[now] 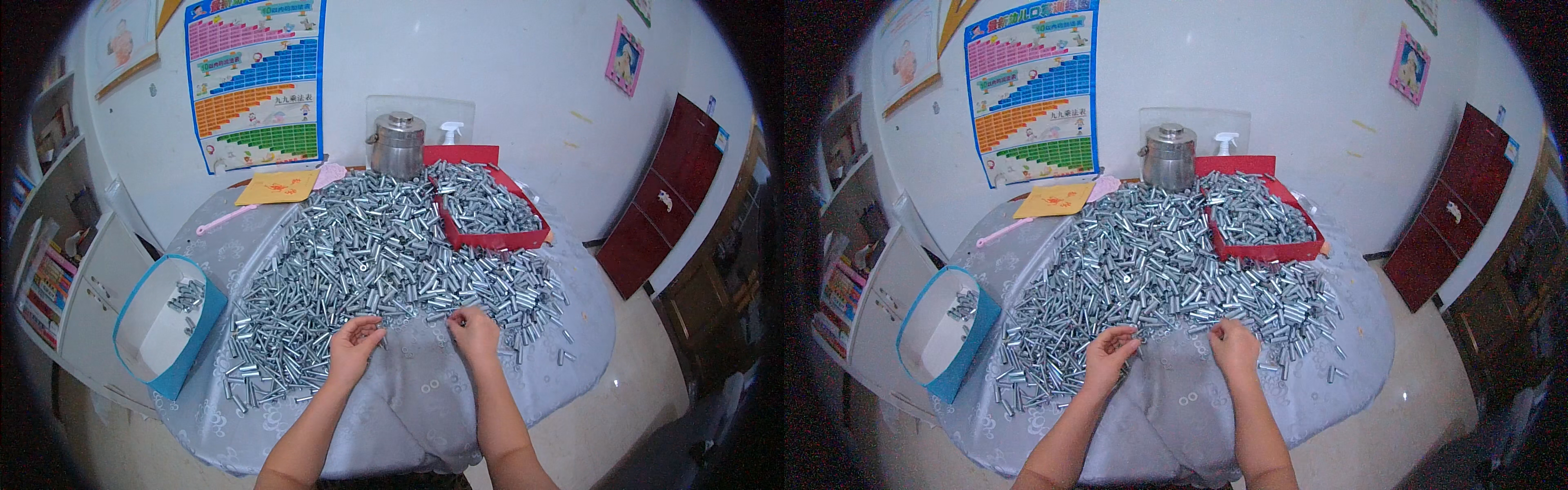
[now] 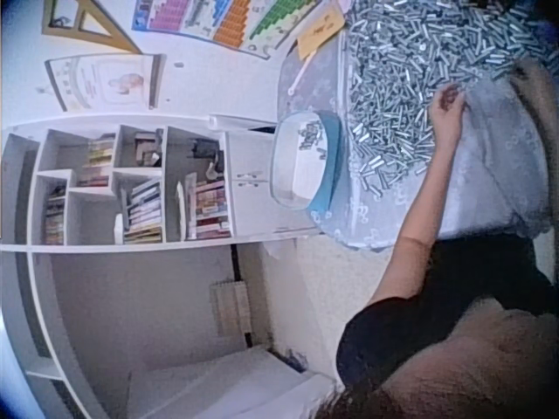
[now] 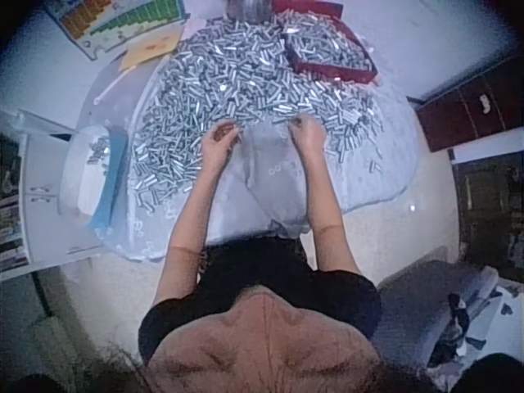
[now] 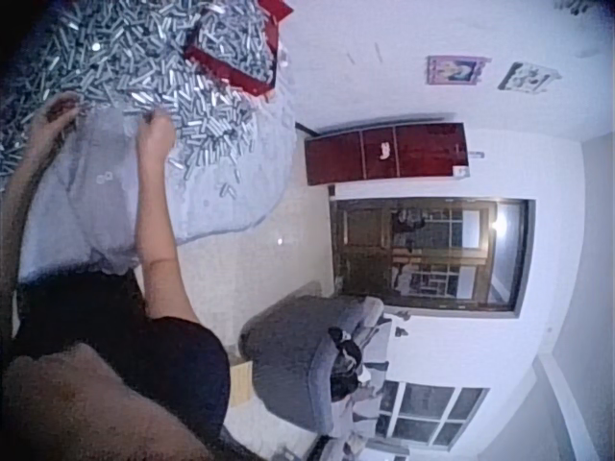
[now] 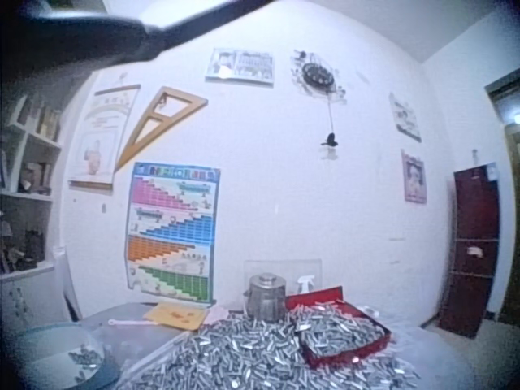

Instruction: The person repeatedly picks up small metal sleeves and washers from a large pile on a table and inserts the washers into the sleeves. The person then places the assembled fasteners into a blue plastic bin. The task is performed by hand without tools.

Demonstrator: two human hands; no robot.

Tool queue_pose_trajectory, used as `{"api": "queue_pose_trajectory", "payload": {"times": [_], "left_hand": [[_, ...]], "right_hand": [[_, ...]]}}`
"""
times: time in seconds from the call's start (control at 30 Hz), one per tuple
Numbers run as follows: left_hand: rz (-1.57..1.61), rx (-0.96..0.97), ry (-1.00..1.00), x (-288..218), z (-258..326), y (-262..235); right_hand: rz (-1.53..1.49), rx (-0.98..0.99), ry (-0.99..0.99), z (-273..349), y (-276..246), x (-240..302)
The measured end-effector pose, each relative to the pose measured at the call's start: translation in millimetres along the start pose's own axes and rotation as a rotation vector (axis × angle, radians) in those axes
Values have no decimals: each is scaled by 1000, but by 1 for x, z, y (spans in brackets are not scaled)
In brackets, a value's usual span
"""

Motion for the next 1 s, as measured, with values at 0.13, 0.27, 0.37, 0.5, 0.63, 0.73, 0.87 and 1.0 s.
{"api": "queue_pose_trajectory", "payload": {"times": [0.13, 0.27, 0.37, 0.5, 0.63, 0.73, 0.87, 1.0], "left_hand": [[17, -14, -16, -1, 1, 1], [-20, -62, 6, -1, 0, -2], [22, -85, -62, 2, 0, -5], [115, -149, -126, 4, 1, -8], [159, -199, -187, 7, 2, -11], [194, -239, -218, 5, 3, -12], [213, -256, -280, 11, 6, -10], [296, -211, -338, 18, 8, -6]], "right_hand": [[30, 177, -38, 7, 11, 6], [3, 187, -72, 7, 17, 7], [19, 185, -77, 8, 18, 8], [-120, 258, -16, 11, 23, 13], [-780, 528, 76, 19, 55, 23], [-1031, 647, 72, 25, 62, 38], [-1063, 722, 77, 32, 63, 49], [-1088, 719, 104, 33, 63, 50]]}}
Point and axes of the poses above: each hand's wrist, its own z-axis away from the middle knuckle, its own y-axis out of the palm, x = y × z, the point moved 7 cm from there along -z, towards the middle knuckle, and after that the axes turned 3 degrees about y, right-handed, at the moved point
